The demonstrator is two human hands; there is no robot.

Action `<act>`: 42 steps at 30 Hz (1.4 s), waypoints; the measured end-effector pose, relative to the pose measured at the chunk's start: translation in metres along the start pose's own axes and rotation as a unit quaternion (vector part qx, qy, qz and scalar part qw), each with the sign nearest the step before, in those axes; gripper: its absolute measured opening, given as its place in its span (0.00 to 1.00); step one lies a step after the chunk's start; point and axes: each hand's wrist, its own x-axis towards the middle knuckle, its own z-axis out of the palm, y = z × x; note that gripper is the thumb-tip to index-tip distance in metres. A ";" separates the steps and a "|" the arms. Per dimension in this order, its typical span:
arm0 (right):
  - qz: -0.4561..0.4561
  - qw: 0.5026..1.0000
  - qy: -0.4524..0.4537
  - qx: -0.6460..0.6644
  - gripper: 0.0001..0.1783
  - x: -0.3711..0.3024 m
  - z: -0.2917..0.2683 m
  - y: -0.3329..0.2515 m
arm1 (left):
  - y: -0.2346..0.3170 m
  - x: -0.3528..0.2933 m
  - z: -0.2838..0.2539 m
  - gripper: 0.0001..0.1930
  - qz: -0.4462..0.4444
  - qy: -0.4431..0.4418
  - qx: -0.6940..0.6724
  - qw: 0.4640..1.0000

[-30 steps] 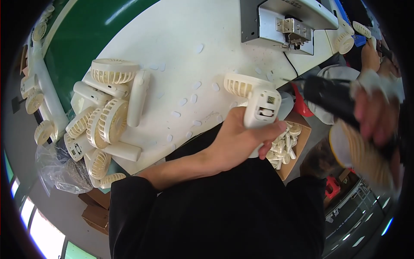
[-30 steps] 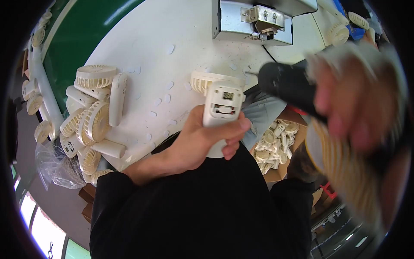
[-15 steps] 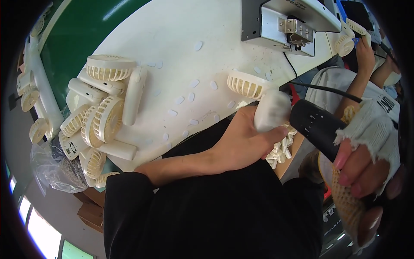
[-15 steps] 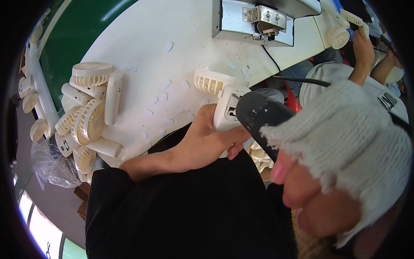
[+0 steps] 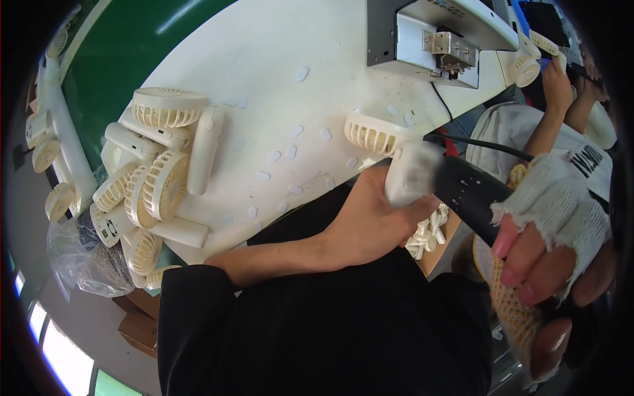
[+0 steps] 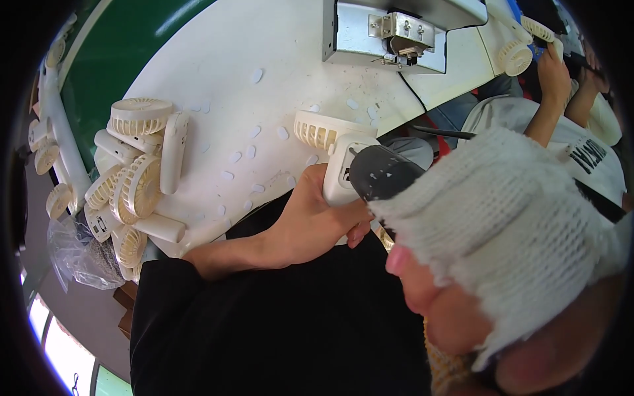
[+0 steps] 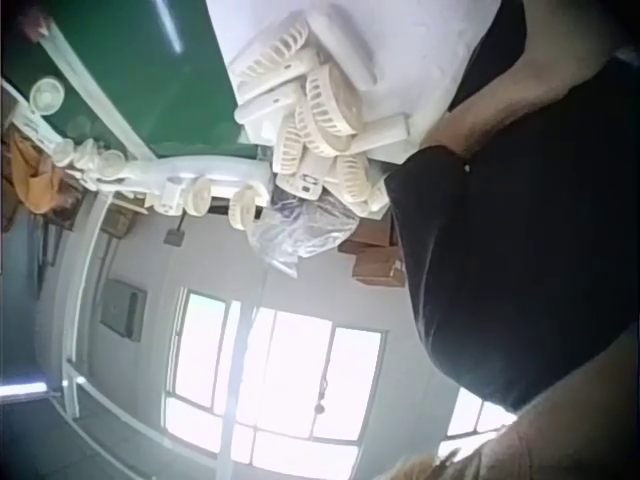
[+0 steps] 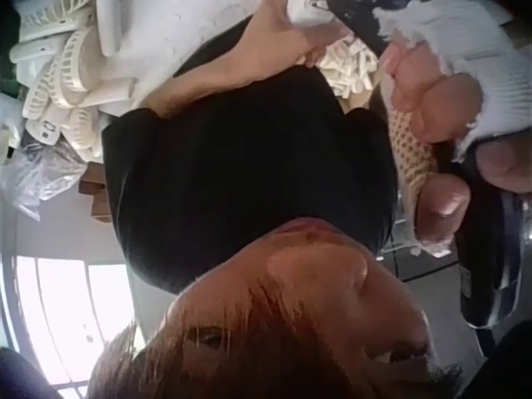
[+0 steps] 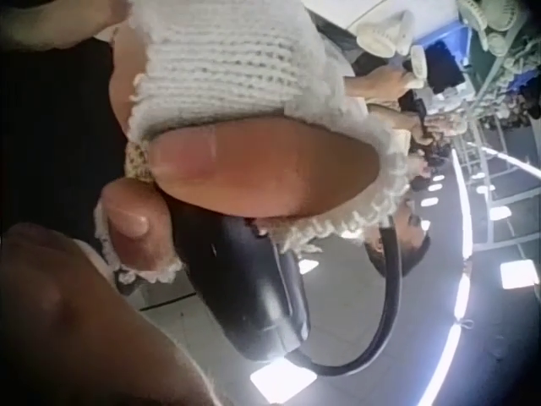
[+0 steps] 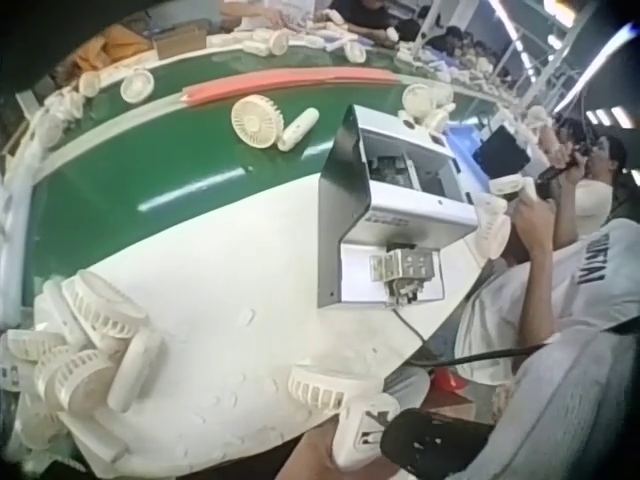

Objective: Assembling portable neck fans by using an electric screwdriver to secure the housing parts.

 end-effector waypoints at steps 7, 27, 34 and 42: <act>-0.136 0.987 -0.037 0.078 0.13 0.023 -0.058 0.020 | 0.007 -0.005 -0.002 0.08 -0.032 -0.017 -0.044 0.998; -0.101 0.989 -0.001 0.112 0.21 -0.001 -0.049 0.020 | 0.005 0.000 0.000 0.08 -0.037 0.000 -0.025 0.999; -0.025 0.996 -0.010 0.087 0.25 -0.005 -0.027 0.009 | -0.003 0.001 0.001 0.13 0.003 0.006 -0.015 1.000; -0.062 0.995 0.043 0.069 0.25 -0.010 -0.016 0.024 | 0.005 0.003 0.001 0.10 -0.016 0.002 0.000 1.000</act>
